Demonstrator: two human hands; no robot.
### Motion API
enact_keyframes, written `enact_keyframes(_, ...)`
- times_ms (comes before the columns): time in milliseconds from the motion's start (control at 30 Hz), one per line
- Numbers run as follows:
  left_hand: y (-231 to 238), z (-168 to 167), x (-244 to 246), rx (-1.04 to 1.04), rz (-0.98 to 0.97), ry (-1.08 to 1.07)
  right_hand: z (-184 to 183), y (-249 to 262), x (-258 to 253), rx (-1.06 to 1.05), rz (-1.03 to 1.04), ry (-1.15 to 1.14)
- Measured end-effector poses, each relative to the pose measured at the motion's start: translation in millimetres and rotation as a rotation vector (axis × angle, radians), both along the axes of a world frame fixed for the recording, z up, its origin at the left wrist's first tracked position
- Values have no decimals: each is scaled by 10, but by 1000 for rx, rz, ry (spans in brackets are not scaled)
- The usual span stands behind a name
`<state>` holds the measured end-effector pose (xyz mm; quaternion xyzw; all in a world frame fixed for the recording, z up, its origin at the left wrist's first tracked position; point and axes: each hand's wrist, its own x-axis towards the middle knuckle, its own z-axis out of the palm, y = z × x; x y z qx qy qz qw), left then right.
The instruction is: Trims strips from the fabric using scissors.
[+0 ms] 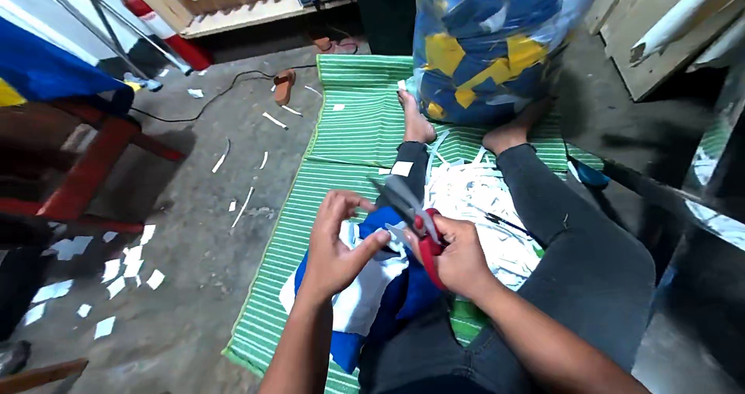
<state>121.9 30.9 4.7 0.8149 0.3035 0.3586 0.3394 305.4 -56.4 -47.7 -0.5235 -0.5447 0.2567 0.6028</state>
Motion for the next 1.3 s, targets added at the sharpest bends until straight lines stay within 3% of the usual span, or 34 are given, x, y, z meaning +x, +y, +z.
enact_keyframes(133, 272, -249, 263, -124, -397, 70, 227, -53, 269, -52, 100, 253)
enact_keyframes(233, 320, -431, 341, -281, -527, 58, 330, -82, 538, -66, 57, 282)
enact_keyframes(467, 147, -435, 273, -402, -322, 48, 60, -367, 930, -337, 36, 116)
enact_keyframes(633, 94, -475, 250, -367, -171, -67, -264, -900, 1031, -466, 235, 152)
enact_keyframes(733, 49, -541, 298, -247, -178, -83, -353, -968, 883, -412, 140, 247)
enact_keyframes(900, -100, -630, 387, -77, -183, 50, -106, -609, 496, -216, -27, 355)
enact_keyframes(1100, -136, -656, 339, -33, -198, 43, -39, -360, 224, -193, -153, 366)
enact_keyframes(1300, -160, -690, 392, -56, -221, 46, -46, -331, 174, -131, -146, 261)
